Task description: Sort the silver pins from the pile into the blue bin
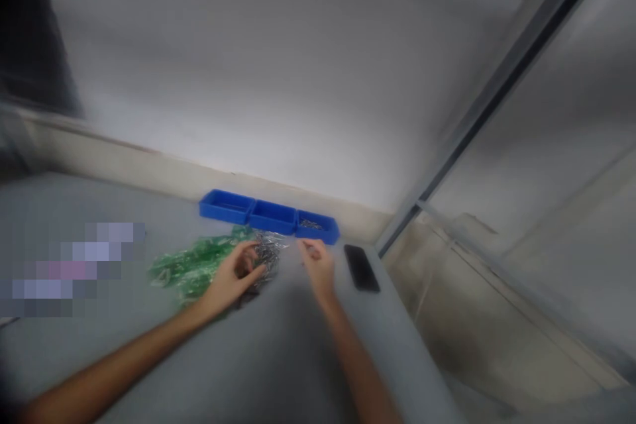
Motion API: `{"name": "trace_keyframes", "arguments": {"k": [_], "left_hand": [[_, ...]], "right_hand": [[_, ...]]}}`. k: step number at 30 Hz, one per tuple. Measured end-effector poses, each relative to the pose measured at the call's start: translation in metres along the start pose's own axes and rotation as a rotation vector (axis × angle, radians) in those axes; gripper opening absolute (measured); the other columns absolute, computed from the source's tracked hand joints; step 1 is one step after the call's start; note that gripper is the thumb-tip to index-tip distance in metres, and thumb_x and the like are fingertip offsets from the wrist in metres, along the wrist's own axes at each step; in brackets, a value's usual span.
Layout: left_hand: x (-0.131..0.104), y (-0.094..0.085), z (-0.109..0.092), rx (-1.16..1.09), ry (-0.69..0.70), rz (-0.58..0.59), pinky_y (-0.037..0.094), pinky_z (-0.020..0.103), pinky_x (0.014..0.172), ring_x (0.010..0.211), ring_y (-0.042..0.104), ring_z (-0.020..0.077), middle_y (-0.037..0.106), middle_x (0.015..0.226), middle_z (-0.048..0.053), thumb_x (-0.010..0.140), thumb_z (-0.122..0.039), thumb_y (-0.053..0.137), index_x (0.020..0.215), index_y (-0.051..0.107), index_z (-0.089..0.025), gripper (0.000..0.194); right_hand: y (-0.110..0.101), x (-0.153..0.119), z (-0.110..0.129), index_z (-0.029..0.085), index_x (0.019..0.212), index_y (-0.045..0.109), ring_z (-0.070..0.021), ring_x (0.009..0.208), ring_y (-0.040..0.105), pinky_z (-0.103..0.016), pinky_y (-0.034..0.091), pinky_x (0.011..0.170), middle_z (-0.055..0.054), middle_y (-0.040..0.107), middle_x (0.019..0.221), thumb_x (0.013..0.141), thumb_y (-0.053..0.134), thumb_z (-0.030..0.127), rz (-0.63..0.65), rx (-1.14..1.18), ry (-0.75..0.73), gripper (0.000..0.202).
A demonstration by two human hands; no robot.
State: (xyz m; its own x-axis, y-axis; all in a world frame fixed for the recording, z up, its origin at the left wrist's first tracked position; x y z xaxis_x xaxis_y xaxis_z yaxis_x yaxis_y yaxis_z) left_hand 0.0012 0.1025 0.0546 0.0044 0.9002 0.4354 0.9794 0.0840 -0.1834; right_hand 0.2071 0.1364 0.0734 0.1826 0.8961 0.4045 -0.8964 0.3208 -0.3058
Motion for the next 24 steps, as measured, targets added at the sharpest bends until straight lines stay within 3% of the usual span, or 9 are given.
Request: {"name": "trace_keyframes", "arguments": {"k": [2,4,8,11,15,19,21,24], "left_hand": [[0.002,-0.006,-0.002,0.018,0.021,-0.034,0.041,0.023,0.059,0.061,0.049,0.0098,0.052,0.082,-0.002,0.075,-0.028,0.059,0.11,0.048,-0.02,0.038],[0.003,-0.01,-0.004,0.026,0.043,-0.055,0.042,0.023,0.061,0.061,0.049,0.0098,0.052,0.083,-0.002,0.076,-0.027,0.057,0.111,0.045,-0.021,0.037],[0.003,-0.011,-0.007,0.042,0.085,-0.071,0.043,0.025,0.065,0.064,0.049,0.0107,0.051,0.085,-0.001,0.08,-0.025,0.052,0.12,0.036,-0.02,0.044],[0.003,-0.014,-0.007,0.078,0.111,-0.101,0.043,0.028,0.07,0.068,0.05,0.0123,0.051,0.085,0.0,0.08,-0.024,0.052,0.122,0.034,-0.02,0.046],[0.007,-0.025,-0.004,0.109,0.1,-0.16,0.044,0.029,0.071,0.069,0.051,0.0133,0.052,0.085,0.001,0.079,-0.026,0.055,0.121,0.04,-0.018,0.045],[0.011,-0.024,-0.009,0.159,0.213,-0.095,0.043,0.03,0.076,0.077,0.053,0.0152,0.054,0.087,0.003,0.081,-0.031,0.058,0.098,0.062,-0.019,0.021],[0.01,-0.021,-0.01,0.184,0.273,-0.065,0.043,0.031,0.079,0.083,0.054,0.0167,0.055,0.087,0.004,0.08,-0.029,0.06,0.083,0.066,-0.018,0.013],[0.01,-0.018,-0.005,0.219,0.275,-0.042,0.043,0.031,0.08,0.085,0.055,0.0172,0.055,0.087,0.005,0.081,-0.025,0.059,0.078,0.067,-0.017,0.012]], "right_hand": [[-0.015,0.019,-0.007,0.015,0.086,0.068,-0.0142,0.049,0.058,-0.023,0.043,0.043,-0.005,0.065,0.067,0.073,0.059,0.047,-0.06,-0.083,-0.004,0.036],[-0.019,0.04,-0.014,0.013,0.089,0.068,-0.0162,0.053,0.061,-0.024,0.045,0.044,-0.007,0.067,0.068,0.073,0.059,0.047,-0.033,-0.146,-0.01,0.038],[-0.016,0.077,-0.032,0.009,0.099,0.066,-0.017,0.057,0.065,-0.023,0.047,0.042,-0.014,0.069,0.086,0.075,0.056,0.045,0.058,-0.137,0.055,0.044],[-0.006,0.086,-0.038,0.01,0.11,0.061,-0.0156,0.06,0.066,-0.02,0.046,0.04,-0.016,0.067,0.099,0.078,0.054,0.041,0.132,-0.136,0.064,0.046],[0.025,0.059,-0.044,0.013,0.108,0.063,-0.016,0.065,0.066,-0.024,0.051,0.05,-0.013,0.068,0.1,0.073,0.063,0.033,0.31,-0.151,0.028,0.041],[0.057,0.012,-0.034,0.018,0.104,0.065,-0.0152,0.075,0.063,-0.035,0.051,0.077,-0.009,0.065,0.107,0.07,0.067,0.031,0.506,-0.255,-0.213,0.037],[0.065,-0.006,-0.032,0.02,0.111,0.062,-0.0149,0.076,0.061,-0.036,0.05,0.079,-0.009,0.061,0.114,0.07,0.067,0.035,0.56,-0.311,-0.286,0.044],[0.069,-0.019,-0.032,0.02,0.117,0.058,-0.0162,0.083,0.06,-0.036,0.049,0.081,-0.009,0.058,0.119,0.075,0.063,0.038,0.605,-0.362,-0.34,0.046]]}}
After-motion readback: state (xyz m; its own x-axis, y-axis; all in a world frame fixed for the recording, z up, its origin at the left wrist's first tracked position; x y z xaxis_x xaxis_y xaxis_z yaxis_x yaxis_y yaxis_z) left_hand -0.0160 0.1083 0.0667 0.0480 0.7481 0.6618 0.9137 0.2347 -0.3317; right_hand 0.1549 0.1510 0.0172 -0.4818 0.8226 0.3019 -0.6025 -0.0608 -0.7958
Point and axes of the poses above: each hand's wrist, its own x-axis towards the middle knuckle, its own y-axis out of the palm, z = x × y, the point moved 9 cm from there along x, towards the middle knuckle
